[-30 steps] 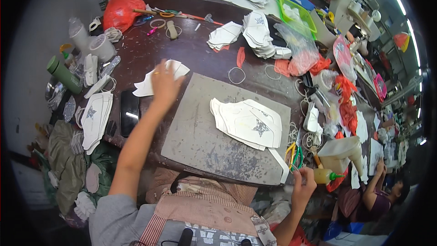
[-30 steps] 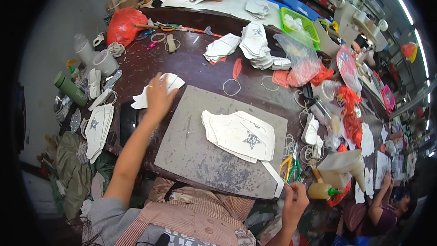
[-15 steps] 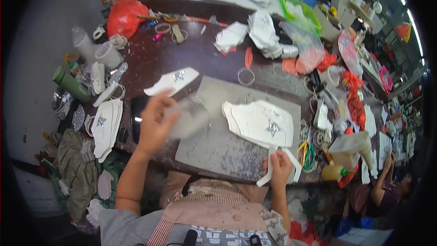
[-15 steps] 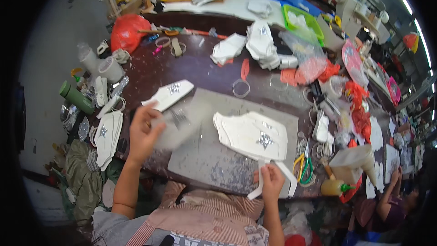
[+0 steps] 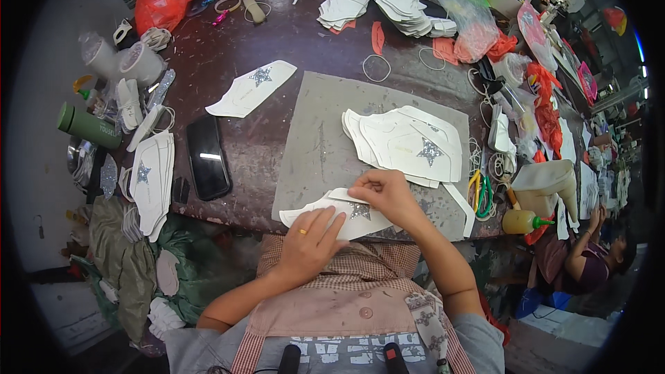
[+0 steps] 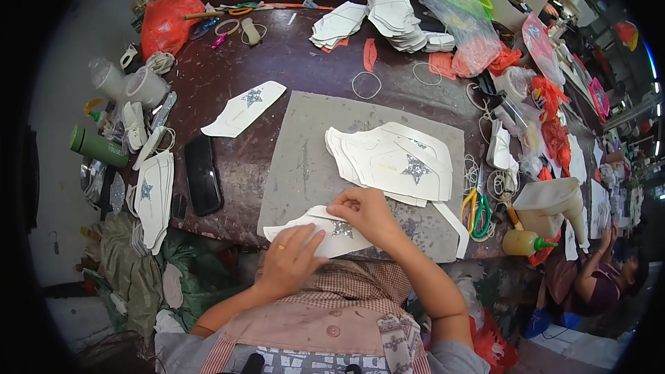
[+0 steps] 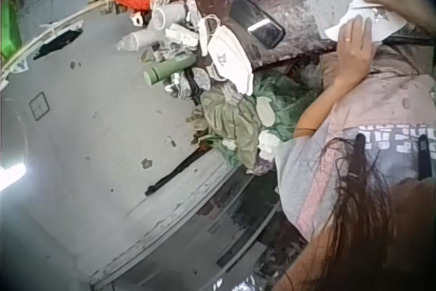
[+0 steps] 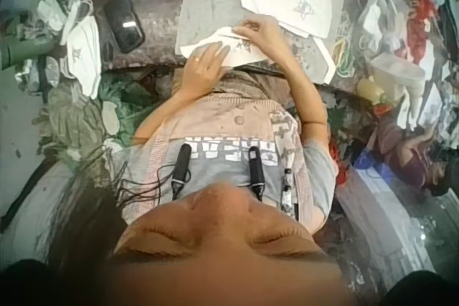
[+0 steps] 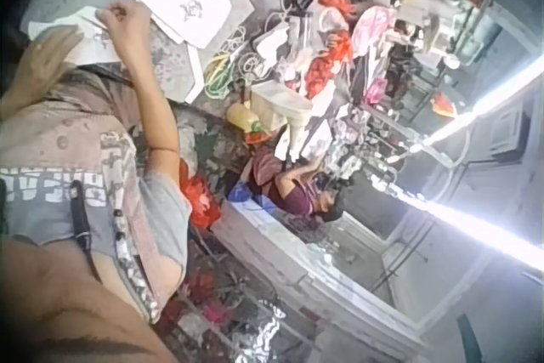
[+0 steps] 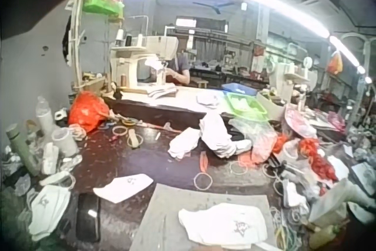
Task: The person places silver star-shaped sequins onto white fabric pieces, pressing them into place by hand. They handle the fabric pieces one at a time, arranging the stars in a specific pattern before moving to the next piece.
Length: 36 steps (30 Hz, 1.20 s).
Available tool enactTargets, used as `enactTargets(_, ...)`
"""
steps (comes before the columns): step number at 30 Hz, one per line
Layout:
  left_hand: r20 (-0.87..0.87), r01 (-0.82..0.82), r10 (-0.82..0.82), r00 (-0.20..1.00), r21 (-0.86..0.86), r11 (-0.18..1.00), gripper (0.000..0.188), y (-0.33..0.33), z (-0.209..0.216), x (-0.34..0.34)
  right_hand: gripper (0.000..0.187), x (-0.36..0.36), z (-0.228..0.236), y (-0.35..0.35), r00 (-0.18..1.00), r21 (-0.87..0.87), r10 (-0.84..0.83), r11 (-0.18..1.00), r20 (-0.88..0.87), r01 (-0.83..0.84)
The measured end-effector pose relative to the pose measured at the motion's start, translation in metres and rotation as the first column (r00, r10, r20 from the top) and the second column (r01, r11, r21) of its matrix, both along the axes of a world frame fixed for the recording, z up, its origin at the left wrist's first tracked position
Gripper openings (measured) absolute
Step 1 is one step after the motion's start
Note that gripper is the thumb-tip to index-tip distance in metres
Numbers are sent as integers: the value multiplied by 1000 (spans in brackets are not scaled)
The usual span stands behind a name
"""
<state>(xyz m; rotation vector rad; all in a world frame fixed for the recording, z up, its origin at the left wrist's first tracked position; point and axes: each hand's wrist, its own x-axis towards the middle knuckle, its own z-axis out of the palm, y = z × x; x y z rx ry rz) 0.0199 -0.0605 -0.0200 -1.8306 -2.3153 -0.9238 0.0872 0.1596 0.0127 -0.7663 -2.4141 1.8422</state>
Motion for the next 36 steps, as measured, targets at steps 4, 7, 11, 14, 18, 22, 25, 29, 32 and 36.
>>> enactTargets(4, -2, 29, -29, 1000, -67, 997, 75, -2, -9, -2, 20, -12, -7, 0, 994, 11, 4, 1000, 108, -6)
enactTargets(7, 13, 12, -11, 1000, -66, 998, 76, -2, -13, -1, 21, -12, -8, -1, 992, 1, 3, 1000, 127, -3)
enactTargets(11, -15, 15, -17, 1000, -108, 994, 74, 1, -14, -3, 20, -13, -6, 1, 988, -51, 19, 999, 152, -12)
enactTargets(14, -38, 6, -11, 999, -135, 991, 73, 2, -17, -2, 20, -14, -8, 0, 989, -77, 6, 997, 148, 5)
enactTargets(18, -56, -8, -1, 998, -144, 990, 75, 4, -18, -1, 20, -15, -7, 0, 989, -62, 9, 998, 149, 0)
enactTargets(22, -97, -31, 17, 995, -142, 989, 76, 6, -20, 3, 21, -16, 0, 4, 983, -41, 23, 999, 180, -16)
enactTargets(25, -132, -48, 28, 991, -148, 988, 78, 7, -21, 5, 22, 1, 10, 15, 990, -102, -27, 994, 137, 41)
enactTargets(29, -145, -70, 45, 988, -168, 983, 83, 14, -19, 7, 20, 36, 14, 28, 980, -45, -78, 995, 185, 88)
enactTargets(32, -80, -56, 40, 996, -214, 975, 93, 18, -14, 8, 22, 48, -9, 27, 965, -46, -235, 969, 119, 241)
enactTargets(36, -174, -50, 8, 985, -234, 971, 107, 22, -4, 5, 25, 46, -7, 28, 946, -47, -253, 963, 201, 267)
